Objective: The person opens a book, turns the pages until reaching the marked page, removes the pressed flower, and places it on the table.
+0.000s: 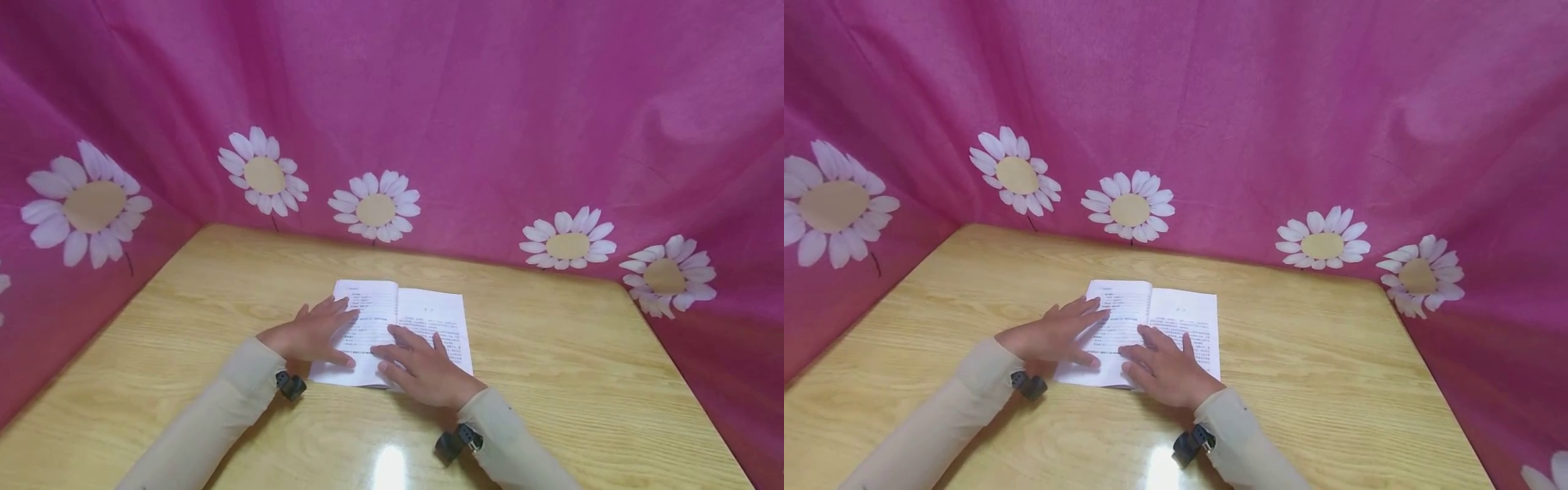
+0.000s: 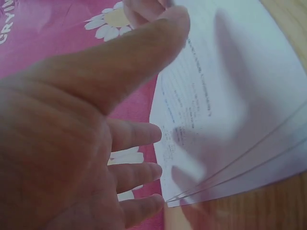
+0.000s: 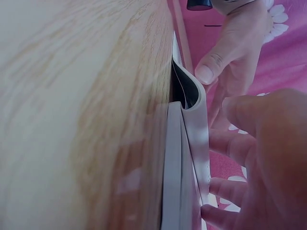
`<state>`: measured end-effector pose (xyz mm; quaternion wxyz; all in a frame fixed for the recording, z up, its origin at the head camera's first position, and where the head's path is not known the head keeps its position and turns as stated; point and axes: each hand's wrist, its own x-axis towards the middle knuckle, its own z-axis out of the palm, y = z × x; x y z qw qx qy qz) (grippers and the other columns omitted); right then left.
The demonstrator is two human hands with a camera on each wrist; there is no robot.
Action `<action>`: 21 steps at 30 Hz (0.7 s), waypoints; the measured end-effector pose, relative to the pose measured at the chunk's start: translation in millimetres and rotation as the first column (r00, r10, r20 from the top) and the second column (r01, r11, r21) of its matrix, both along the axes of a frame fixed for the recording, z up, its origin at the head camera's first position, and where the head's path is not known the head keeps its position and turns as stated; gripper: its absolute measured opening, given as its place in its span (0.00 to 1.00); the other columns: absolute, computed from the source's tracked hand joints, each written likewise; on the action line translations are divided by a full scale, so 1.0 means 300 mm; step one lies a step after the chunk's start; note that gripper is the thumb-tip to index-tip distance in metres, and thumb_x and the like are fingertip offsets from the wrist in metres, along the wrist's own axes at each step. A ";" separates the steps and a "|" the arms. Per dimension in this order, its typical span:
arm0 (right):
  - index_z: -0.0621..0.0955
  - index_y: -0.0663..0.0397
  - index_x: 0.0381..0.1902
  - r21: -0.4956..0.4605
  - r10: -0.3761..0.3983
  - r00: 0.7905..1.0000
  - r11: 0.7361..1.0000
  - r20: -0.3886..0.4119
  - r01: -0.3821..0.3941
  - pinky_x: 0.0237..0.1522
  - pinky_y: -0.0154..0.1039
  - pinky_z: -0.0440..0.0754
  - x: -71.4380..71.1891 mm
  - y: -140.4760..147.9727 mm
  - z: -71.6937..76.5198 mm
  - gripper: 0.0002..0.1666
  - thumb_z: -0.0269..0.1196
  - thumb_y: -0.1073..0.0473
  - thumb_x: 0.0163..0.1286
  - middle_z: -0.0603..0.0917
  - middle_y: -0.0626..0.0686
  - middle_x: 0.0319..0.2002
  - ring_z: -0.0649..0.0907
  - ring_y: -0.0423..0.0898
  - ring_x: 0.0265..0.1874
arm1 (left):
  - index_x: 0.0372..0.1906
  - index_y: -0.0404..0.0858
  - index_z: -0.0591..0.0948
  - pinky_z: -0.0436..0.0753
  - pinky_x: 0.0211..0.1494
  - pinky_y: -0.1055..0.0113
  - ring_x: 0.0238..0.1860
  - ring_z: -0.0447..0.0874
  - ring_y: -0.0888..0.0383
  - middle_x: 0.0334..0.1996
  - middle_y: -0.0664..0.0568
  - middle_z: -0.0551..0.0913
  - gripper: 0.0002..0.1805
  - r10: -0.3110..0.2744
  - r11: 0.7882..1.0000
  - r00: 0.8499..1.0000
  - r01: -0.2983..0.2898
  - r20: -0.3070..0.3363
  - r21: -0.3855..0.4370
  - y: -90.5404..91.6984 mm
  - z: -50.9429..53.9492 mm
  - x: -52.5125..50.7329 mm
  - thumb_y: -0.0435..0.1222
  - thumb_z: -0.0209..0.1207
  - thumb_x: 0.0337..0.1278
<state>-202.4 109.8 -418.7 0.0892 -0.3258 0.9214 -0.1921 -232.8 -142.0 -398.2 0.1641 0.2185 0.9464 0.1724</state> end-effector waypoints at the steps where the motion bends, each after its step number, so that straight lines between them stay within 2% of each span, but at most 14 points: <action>1: 0.71 0.26 0.67 0.002 0.000 1.000 1.000 -0.002 0.000 0.66 0.70 0.41 0.000 0.000 0.000 0.29 0.39 0.32 0.74 0.55 0.47 0.76 0.53 0.48 0.74 | 0.76 0.42 0.55 0.38 0.69 0.32 0.76 0.34 0.41 0.77 0.42 0.45 0.53 -0.007 1.000 1.000 0.006 -0.006 -0.010 0.002 -0.004 -0.001 0.58 0.66 0.49; 6: 0.70 0.28 0.67 0.001 0.011 1.000 1.000 0.002 -0.011 0.66 0.70 0.41 -0.001 0.001 0.000 0.30 0.39 0.32 0.74 0.54 0.48 0.76 0.53 0.49 0.74 | 0.76 0.42 0.55 0.39 0.68 0.31 0.76 0.35 0.41 0.77 0.43 0.46 0.55 -0.026 0.999 1.000 0.025 -0.014 -0.048 0.013 -0.019 -0.001 0.59 0.67 0.47; 13: 0.69 0.27 0.69 0.024 0.022 1.000 0.999 -0.008 -0.022 0.66 0.70 0.41 -0.001 0.002 0.002 0.30 0.38 0.31 0.74 0.53 0.48 0.76 0.52 0.49 0.75 | 0.76 0.46 0.55 0.40 0.70 0.35 0.76 0.36 0.44 0.77 0.48 0.46 0.54 0.004 0.998 1.000 -0.005 -0.004 -0.059 0.016 -0.024 0.006 0.58 0.67 0.46; 21: 0.66 0.27 0.70 0.025 0.027 0.999 0.999 0.018 -0.028 0.67 0.69 0.40 0.000 0.004 0.003 0.31 0.38 0.31 0.74 0.52 0.48 0.76 0.50 0.50 0.75 | 0.76 0.46 0.55 0.40 0.70 0.34 0.76 0.37 0.43 0.77 0.48 0.47 0.54 -0.006 0.999 1.000 0.007 0.010 -0.048 0.010 -0.035 0.002 0.59 0.66 0.47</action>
